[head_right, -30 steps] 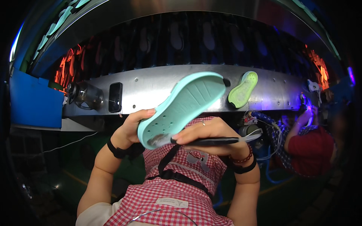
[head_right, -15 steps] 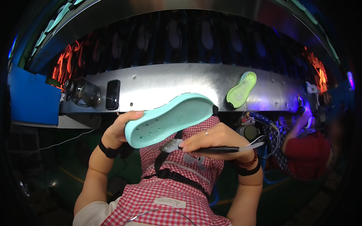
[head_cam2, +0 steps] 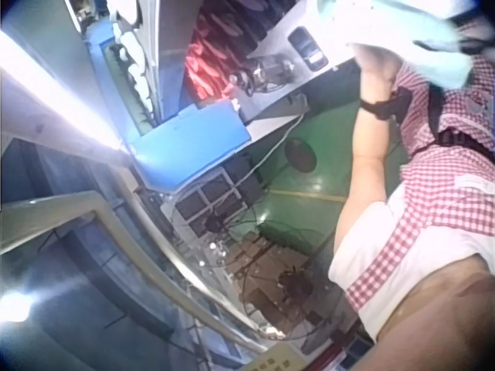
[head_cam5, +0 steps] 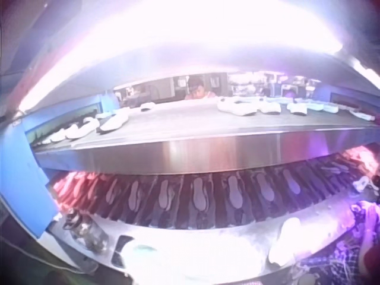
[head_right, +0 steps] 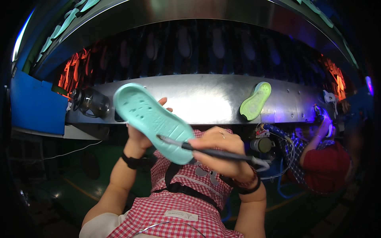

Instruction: Applying industrial adhesive to the interior of shoe soles using a manual brush on a manufacturing line.

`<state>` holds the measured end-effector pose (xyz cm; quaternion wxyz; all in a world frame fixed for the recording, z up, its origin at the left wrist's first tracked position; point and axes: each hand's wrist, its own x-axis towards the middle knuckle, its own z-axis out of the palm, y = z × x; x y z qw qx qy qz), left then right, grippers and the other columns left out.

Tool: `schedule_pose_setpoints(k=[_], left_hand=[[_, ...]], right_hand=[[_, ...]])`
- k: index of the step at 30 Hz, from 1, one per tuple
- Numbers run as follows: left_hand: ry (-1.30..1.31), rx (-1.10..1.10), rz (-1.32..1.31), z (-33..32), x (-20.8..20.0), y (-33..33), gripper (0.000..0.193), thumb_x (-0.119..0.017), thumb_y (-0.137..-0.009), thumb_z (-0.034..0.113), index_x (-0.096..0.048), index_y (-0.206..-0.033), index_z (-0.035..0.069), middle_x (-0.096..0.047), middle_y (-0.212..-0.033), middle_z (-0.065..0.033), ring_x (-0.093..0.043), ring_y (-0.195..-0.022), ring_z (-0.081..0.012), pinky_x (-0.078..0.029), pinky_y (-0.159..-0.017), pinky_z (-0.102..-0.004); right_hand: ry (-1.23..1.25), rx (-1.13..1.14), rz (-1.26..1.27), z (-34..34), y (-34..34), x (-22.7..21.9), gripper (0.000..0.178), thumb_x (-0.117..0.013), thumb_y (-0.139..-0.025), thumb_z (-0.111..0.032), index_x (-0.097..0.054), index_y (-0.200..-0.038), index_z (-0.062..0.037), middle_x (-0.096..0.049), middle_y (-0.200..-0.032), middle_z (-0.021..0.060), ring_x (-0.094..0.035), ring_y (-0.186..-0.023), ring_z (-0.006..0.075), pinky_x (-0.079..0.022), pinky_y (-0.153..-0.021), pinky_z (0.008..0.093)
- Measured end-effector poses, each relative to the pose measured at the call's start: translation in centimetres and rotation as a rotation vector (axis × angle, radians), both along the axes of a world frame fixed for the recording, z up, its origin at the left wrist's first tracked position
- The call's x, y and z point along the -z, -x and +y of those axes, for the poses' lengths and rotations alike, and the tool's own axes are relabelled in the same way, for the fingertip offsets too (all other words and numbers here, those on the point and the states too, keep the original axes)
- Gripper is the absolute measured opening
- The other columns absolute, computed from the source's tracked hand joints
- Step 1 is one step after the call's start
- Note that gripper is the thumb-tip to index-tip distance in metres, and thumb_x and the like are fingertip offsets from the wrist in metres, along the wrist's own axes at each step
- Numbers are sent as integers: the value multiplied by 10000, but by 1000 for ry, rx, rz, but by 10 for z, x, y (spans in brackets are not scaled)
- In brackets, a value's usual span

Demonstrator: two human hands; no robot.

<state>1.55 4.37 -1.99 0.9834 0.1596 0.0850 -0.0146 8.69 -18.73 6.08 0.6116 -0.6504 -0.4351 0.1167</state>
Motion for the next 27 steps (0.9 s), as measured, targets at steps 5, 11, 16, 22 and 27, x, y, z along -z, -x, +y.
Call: schedule_pose_setpoints(k=[5, 11, 16, 22, 27], left_hand=[[-63, 19, 37, -34, -2, -9, 895, -130, -796, 736, -355, -1281, 17, -525, -1090, -198, -525, -1019, -332, -432, -891, -477], [-188, -145, 100, -28, 14, -12, 862, -150, -788, 746, -457, -1181, 43, -563, -1031, -163, -558, -966, -300, -445, -879, -459], [-137, -260, 59, -17, -5, -6, 930, -128, -732, 802, -480, -1141, 44, -587, -972, -155, -595, -871, -304, -494, -797, -462], [-42, -171, -80, -39, -21, -11, 950, -132, -739, 796, -389, -1254, 40, -546, -1017, -144, -552, -944, -293, -428, -880, -520], [-166, -406, 36, -30, -28, -12, 863, -187, -783, 751, -426, -1224, 49, -564, -980, -117, -548, -924, -274, -400, -898, -529]], right_hand=[[76, 100, 512, 14, -7, 44, 174, -667, -749, -19, -654, -915, 31, -647, -843, 87, -610, -788, 107, -483, -718, 218], [23, 89, -376, 30, 12, 47, 246, -693, -638, -10, -645, -878, -37, -623, -716, 86, -582, -603, 221, -463, -579, 298], [88, -253, -127, 5, 6, 27, 186, -699, -656, -48, -665, -838, -37, -641, -721, 88, -598, -633, 203, -481, -592, 280], [12, -16, 39, 27, -2, 23, 219, -697, -678, -18, -674, -895, -37, -654, -790, 95, -603, -709, 171, -480, -635, 264], [-45, -217, 110, 11, 2, 8, 244, -705, -681, -25, -672, -922, -39, -666, -851, 105, -625, -781, 184, -490, -712, 273]])
